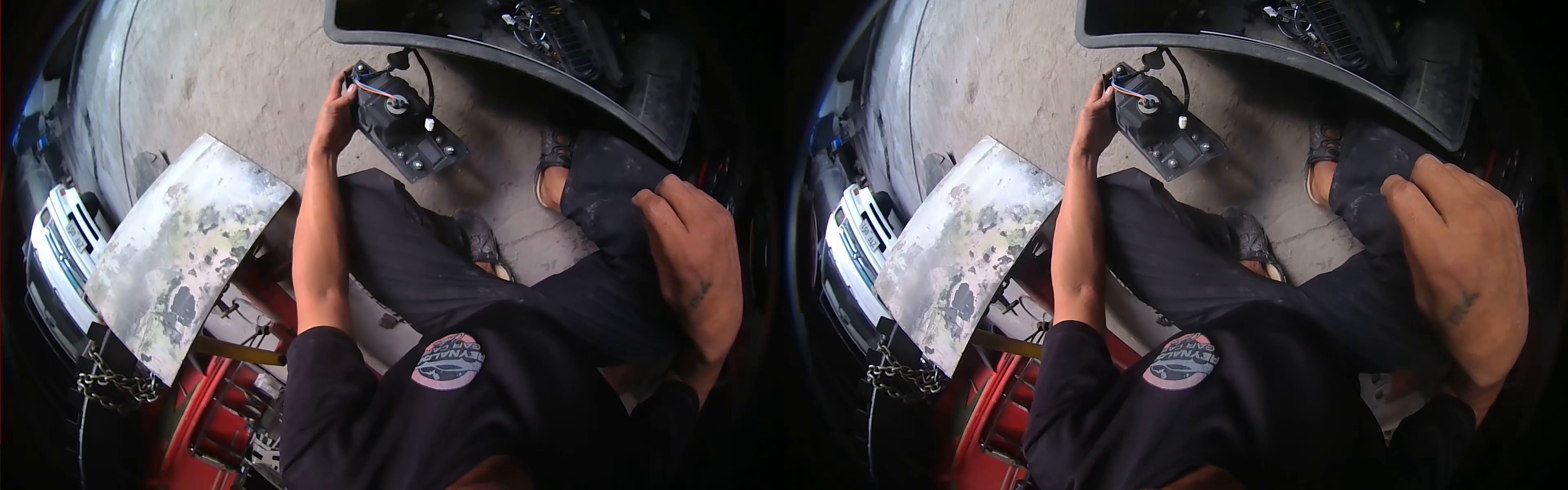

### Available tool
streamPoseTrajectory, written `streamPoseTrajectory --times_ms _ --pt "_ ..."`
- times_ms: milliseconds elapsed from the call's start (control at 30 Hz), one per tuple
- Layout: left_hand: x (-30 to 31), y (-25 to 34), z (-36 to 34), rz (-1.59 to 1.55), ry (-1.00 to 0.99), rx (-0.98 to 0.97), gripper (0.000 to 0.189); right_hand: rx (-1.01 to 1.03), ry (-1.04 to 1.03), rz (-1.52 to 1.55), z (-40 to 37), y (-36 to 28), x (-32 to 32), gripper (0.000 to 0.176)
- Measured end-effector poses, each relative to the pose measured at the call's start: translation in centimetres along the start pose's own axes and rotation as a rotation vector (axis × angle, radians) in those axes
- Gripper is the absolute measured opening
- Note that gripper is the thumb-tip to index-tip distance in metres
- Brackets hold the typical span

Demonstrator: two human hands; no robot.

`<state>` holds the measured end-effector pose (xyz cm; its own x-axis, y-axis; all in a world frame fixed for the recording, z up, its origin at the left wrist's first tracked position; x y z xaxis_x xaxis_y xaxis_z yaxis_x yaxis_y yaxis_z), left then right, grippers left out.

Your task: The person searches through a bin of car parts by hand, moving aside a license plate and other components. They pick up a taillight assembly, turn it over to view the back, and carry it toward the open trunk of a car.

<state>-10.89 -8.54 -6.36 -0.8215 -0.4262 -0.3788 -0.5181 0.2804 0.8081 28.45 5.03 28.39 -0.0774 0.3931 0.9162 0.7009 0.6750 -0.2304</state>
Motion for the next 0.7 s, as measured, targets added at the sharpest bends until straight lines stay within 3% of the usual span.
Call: streamPoseTrajectory --times_ms 100,600,700 --pt "-0.5 0.36 -0.07 -0.022 -0.006 -0.015 0.046 -0.007 -0.059 0.028 0.02 -0.02 -0.15 0.022" --pt "-0.83 0.42 -0.29 -0.027 -0.048 -0.017 0.046 0.015 0.081 0.032 0.23 -0.3 0.22 0.019" --pt "-0.57 0.37 -0.53 -0.021 -0.046 -0.001 0.048 0.002 -0.033 0.074 0.36 0.21 -0.12 0.018"
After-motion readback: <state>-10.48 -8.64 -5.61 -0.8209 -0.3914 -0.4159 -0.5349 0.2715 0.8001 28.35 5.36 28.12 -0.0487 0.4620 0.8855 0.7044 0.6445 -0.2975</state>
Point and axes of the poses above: each hand's wrist, its own z-axis towards the middle knuckle, its own x-axis out of the back of the hand, y = z × x, the point moved 4 cm from there along z, towards the middle knuckle, and after that the axes turned 12 degrees about -x, right-handed, at the moved point
